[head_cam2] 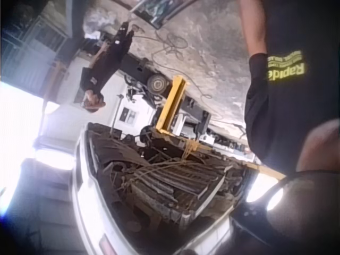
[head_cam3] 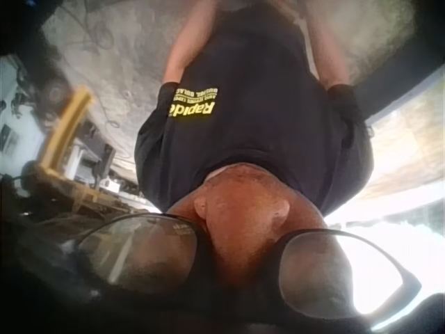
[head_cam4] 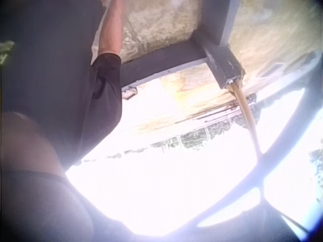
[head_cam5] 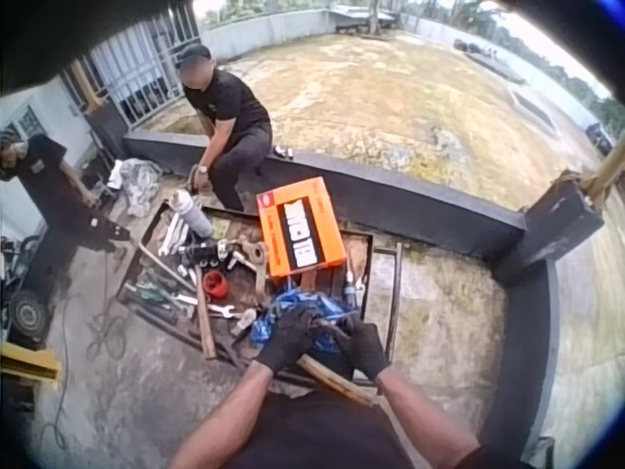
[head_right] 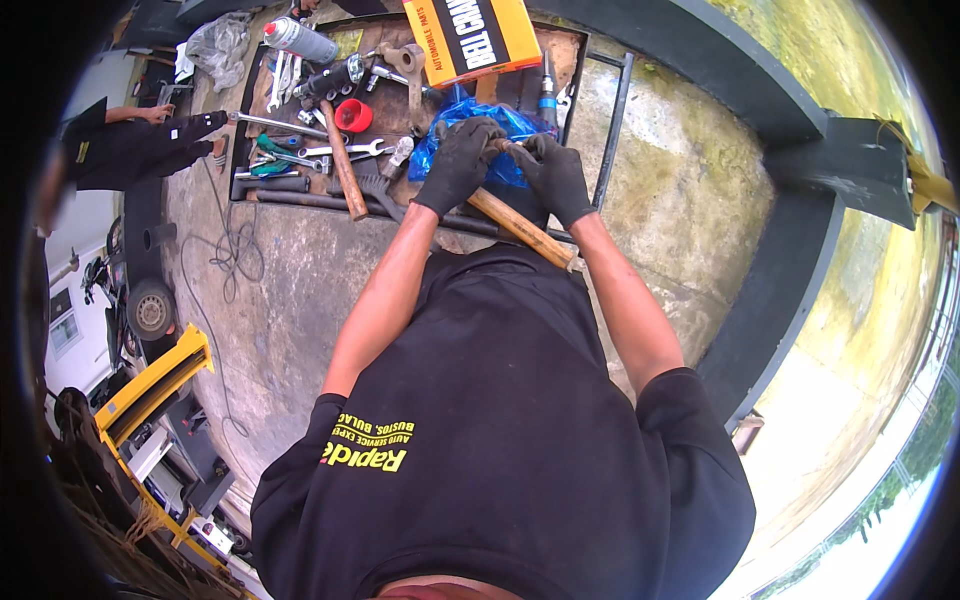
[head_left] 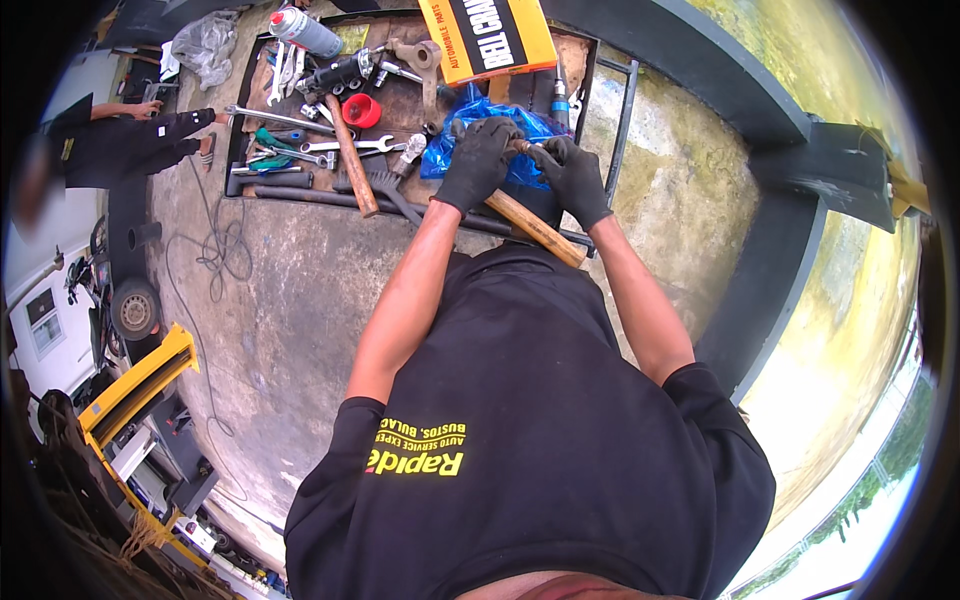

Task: The person uses a hammer to strike a metal automotive part on the ground, moves to a workbench to inspect and handle a new bell crank component, and places the new part into a cardboard box.

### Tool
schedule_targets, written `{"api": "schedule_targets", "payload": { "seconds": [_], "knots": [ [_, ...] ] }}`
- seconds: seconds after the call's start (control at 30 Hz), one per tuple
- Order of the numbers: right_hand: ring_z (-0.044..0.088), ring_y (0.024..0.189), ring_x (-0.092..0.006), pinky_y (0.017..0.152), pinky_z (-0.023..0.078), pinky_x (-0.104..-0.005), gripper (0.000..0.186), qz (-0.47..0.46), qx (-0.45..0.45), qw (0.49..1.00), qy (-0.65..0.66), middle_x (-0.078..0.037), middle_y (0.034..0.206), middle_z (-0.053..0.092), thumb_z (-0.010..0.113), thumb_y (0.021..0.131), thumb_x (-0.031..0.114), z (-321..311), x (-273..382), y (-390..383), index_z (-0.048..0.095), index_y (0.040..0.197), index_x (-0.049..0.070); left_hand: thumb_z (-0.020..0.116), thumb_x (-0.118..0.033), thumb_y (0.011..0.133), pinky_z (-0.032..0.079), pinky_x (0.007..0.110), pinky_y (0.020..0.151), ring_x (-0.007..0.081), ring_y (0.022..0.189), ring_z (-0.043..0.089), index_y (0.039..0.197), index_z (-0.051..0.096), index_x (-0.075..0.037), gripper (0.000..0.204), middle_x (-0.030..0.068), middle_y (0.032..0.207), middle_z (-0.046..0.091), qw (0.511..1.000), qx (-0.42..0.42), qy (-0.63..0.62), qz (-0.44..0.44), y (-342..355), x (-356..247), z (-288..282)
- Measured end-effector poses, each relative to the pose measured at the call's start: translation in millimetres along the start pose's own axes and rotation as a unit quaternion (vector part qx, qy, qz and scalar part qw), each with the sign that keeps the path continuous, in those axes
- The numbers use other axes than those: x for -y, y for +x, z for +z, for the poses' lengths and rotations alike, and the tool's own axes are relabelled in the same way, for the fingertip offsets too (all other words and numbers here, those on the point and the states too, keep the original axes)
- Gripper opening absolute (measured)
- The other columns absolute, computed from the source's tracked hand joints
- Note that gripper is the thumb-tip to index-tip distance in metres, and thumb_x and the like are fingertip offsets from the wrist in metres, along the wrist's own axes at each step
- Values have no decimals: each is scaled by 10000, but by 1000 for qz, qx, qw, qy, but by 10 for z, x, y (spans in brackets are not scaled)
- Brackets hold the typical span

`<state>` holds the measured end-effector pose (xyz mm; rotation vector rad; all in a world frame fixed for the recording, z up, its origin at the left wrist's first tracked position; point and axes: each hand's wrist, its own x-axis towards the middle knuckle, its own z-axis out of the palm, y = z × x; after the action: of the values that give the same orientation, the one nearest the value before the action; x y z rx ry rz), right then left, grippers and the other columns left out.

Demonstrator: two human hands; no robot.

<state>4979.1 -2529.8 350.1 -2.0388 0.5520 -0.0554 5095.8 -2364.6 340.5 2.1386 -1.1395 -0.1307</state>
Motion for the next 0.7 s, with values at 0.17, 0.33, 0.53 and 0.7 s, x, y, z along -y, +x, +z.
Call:
{"api": "schedule_targets", "payload": {
  "seconds": [0.17, 0.33, 0.53, 0.7],
  "knots": [
    [691, 642, -338, 614, 503, -454, 453, 80, 15, 996, -45, -164, 681, 677, 636, 1022, 450, 51, -143, 121, 722, 849, 40, 683, -209, 964, 457, 458, 1005, 346, 1142, 611, 1123, 685, -85, 202, 118, 1185, 657, 1000, -3, 1, 12, -5, -1, 19],
    [697, 713, -388, 662, 517, -478, 410, 8, -41, 999, -13, -200, 742, 693, 649, 1010, 426, 18, 52, 51, 735, 842, 62, 688, -215, 956, 458, 459, 1004, 350, 1136, 609, 1120, 681, -90, 207, 122, 1176, 656, 1000, -6, -9, 4, -40, 13, 1],
    [704, 744, -394, 660, 522, -475, 346, 5, 32, 993, -112, -192, 782, 695, 712, 969, 394, -29, 47, -56, 692, 964, 48, 678, -221, 964, 460, 460, 1004, 346, 1148, 611, 1138, 676, -93, 215, 127, 1187, 652, 1000, -12, -8, 0, -31, 54, 24],
    [703, 730, -410, 654, 528, -492, 380, -120, -115, 980, -112, -191, 768, 685, 709, 980, 398, 59, 154, -201, 618, 1120, 57, 688, -205, 949, 464, 472, 1004, 350, 1158, 608, 1157, 669, -77, 246, 121, 1204, 651, 1000, -4, -2, -1, -14, 58, -8]
  ]
}}
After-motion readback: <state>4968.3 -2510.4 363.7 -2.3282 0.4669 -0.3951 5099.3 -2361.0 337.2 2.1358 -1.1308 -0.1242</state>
